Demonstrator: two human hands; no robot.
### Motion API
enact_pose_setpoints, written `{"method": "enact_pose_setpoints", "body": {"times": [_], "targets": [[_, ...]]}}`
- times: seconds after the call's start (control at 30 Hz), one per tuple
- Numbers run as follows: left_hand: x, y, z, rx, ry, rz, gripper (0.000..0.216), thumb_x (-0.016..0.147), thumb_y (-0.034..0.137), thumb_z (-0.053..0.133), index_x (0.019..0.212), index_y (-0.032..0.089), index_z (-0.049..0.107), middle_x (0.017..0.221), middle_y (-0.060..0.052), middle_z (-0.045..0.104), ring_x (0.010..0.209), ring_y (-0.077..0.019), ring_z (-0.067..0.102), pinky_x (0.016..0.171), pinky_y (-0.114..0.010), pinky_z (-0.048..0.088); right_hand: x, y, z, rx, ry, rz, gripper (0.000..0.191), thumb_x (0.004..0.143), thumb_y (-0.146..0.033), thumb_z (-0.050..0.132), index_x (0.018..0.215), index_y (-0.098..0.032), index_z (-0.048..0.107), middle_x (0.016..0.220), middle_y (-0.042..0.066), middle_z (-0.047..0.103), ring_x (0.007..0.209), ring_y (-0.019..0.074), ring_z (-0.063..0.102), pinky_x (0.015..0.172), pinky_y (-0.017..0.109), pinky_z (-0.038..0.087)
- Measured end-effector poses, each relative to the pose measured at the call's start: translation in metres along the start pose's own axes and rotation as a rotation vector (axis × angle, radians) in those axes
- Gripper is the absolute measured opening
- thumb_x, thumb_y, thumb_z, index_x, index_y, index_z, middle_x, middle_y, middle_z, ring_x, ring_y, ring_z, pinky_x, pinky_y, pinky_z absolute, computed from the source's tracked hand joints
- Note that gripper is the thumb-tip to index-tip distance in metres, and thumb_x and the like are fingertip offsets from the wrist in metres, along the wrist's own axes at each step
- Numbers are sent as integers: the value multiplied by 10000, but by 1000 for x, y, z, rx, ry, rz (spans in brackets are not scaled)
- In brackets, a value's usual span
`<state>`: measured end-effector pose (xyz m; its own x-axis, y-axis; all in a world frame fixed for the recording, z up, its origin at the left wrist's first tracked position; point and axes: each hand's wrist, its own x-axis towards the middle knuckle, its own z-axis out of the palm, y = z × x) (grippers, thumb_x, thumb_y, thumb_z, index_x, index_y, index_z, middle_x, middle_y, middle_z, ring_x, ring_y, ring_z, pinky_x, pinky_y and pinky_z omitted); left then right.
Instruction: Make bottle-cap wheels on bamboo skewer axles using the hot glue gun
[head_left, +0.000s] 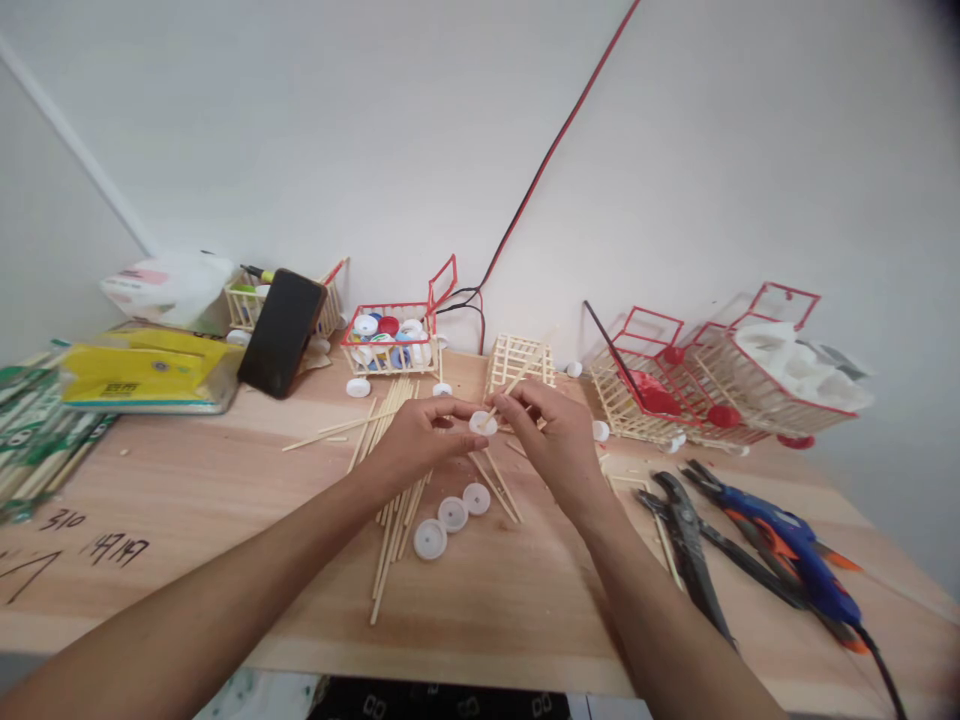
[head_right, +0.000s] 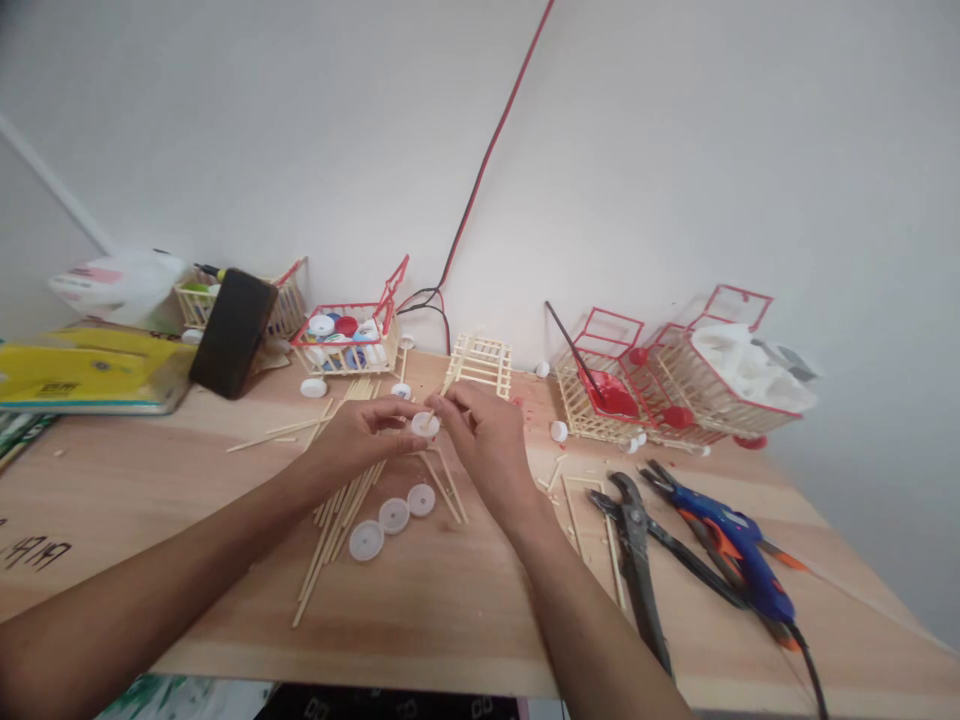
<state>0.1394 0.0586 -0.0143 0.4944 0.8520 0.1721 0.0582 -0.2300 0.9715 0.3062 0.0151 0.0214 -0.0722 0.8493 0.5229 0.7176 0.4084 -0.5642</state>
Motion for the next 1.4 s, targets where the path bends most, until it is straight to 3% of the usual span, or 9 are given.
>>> {"method": "enact_pose_setpoints", "body": {"times": [0.3, 0.63, 1.4], "targets": [[-1, 9, 1, 189, -76, 54, 466, 711, 177, 682, 1173, 167, 619, 1137, -70, 668, 1046, -210, 594, 904, -334, 436, 0, 3, 2, -42, -63, -34, 278, 909, -259, 508, 643, -181, 522, 620, -18, 517, 602, 110, 479, 576, 227, 324], [-4, 9, 2, 309, -28, 124, 283, 736, 175, 654, 1019, 183, 667, 1028, -26, 696, 966, -190, 615, 836, -302, 437, 0, 4, 4, -37, -73, -48, 288, 907, -257, 514, 631, -187, 474, 606, -30, 482, 585, 103, 445, 569, 228, 307], [-5, 10, 4, 299, 11, 102, 245, 707, 233, 683, 944, 183, 653, 963, -16, 683, 903, -183, 605, 810, -294, 436, 0, 4, 4, -38, -69, -40, 288, 904, -276, 503, 630, -187, 499, 603, -25, 498, 585, 106, 458, 564, 226, 316]]}}
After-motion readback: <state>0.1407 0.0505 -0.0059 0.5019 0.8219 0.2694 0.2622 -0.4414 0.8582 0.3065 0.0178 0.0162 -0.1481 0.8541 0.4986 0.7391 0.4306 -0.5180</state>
